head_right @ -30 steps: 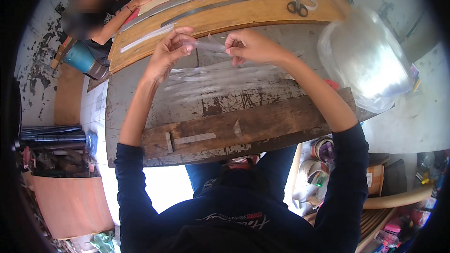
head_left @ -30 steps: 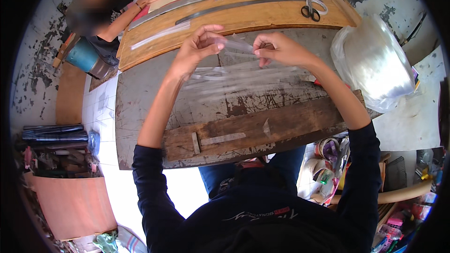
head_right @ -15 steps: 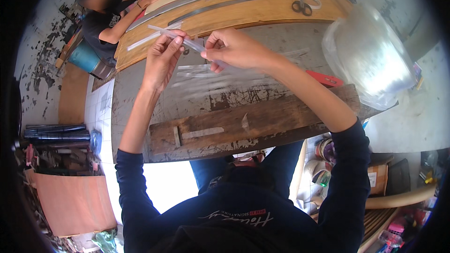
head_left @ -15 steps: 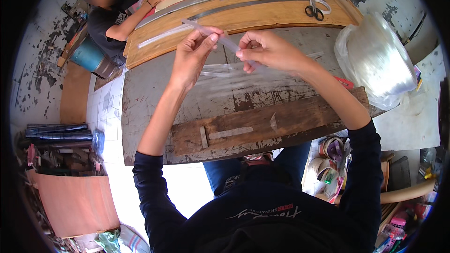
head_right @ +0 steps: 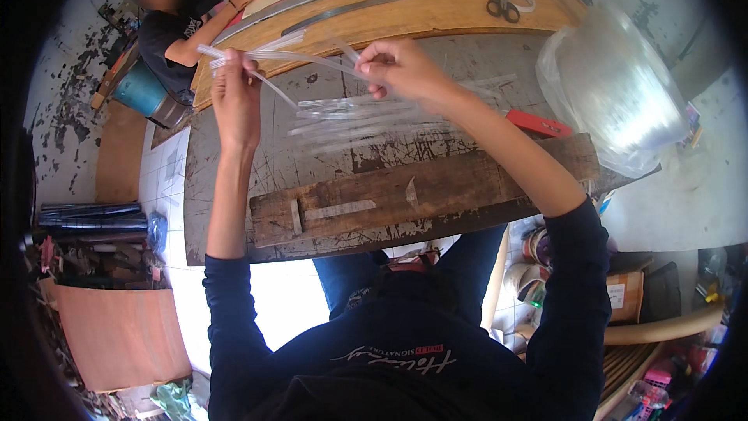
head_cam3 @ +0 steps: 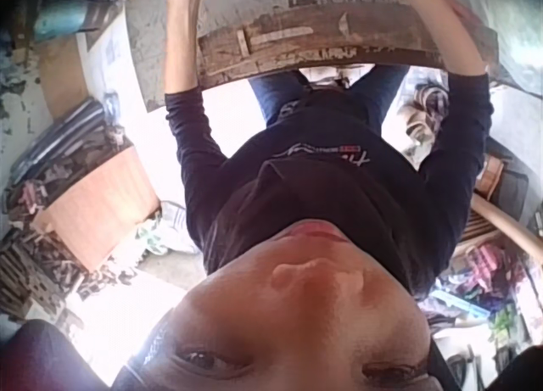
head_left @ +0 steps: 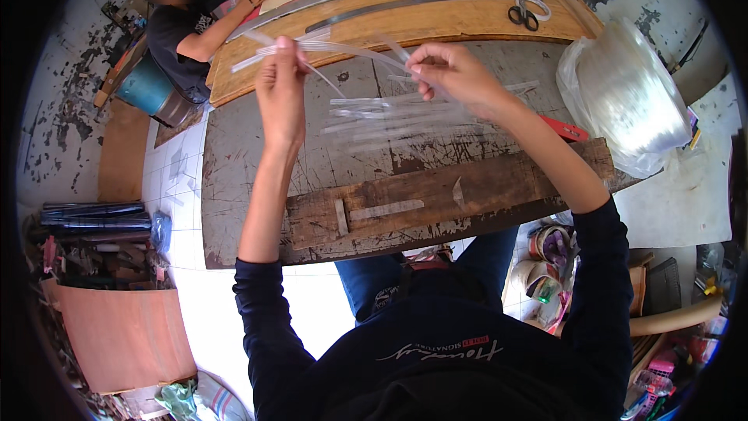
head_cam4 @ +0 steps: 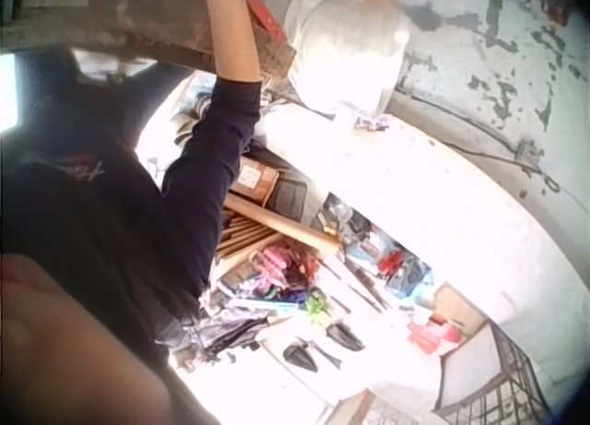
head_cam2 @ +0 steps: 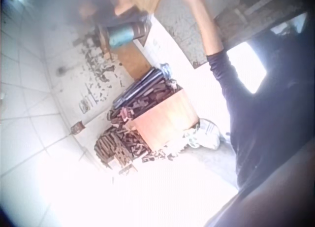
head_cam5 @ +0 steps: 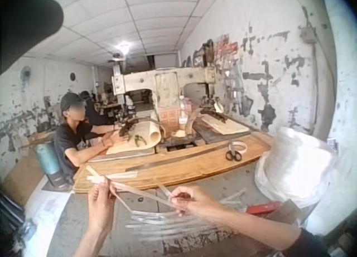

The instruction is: The person organizes a bundle of plastic tubing by hand, aligns a single tube against a wooden guide, and cuts the tube using a utility knife.

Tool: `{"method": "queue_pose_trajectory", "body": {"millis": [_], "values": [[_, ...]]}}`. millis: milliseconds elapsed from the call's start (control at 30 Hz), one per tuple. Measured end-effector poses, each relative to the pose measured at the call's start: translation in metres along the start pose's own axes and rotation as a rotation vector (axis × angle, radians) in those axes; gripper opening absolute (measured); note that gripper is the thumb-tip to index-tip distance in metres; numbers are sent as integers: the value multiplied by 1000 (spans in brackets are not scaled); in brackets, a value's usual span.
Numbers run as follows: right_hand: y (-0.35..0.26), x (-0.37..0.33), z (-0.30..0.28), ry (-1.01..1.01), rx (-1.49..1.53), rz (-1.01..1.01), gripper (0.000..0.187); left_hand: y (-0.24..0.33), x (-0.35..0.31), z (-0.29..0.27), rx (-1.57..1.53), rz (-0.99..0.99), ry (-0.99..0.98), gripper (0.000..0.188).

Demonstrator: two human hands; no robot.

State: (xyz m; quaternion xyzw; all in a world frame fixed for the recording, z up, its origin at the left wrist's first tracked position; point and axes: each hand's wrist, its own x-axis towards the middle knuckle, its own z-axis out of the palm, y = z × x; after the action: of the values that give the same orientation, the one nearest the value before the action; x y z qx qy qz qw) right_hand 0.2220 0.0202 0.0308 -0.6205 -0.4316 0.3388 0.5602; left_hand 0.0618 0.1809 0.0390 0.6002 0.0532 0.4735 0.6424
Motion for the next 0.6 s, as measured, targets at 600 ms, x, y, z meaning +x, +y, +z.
{"method": "queue_pose_trajectory", "body": {"millis": [600], "values": [[65, 106, 27, 191, -932, -202, 10, 4, 30, -43, -603, -198, 49, 17]]}}
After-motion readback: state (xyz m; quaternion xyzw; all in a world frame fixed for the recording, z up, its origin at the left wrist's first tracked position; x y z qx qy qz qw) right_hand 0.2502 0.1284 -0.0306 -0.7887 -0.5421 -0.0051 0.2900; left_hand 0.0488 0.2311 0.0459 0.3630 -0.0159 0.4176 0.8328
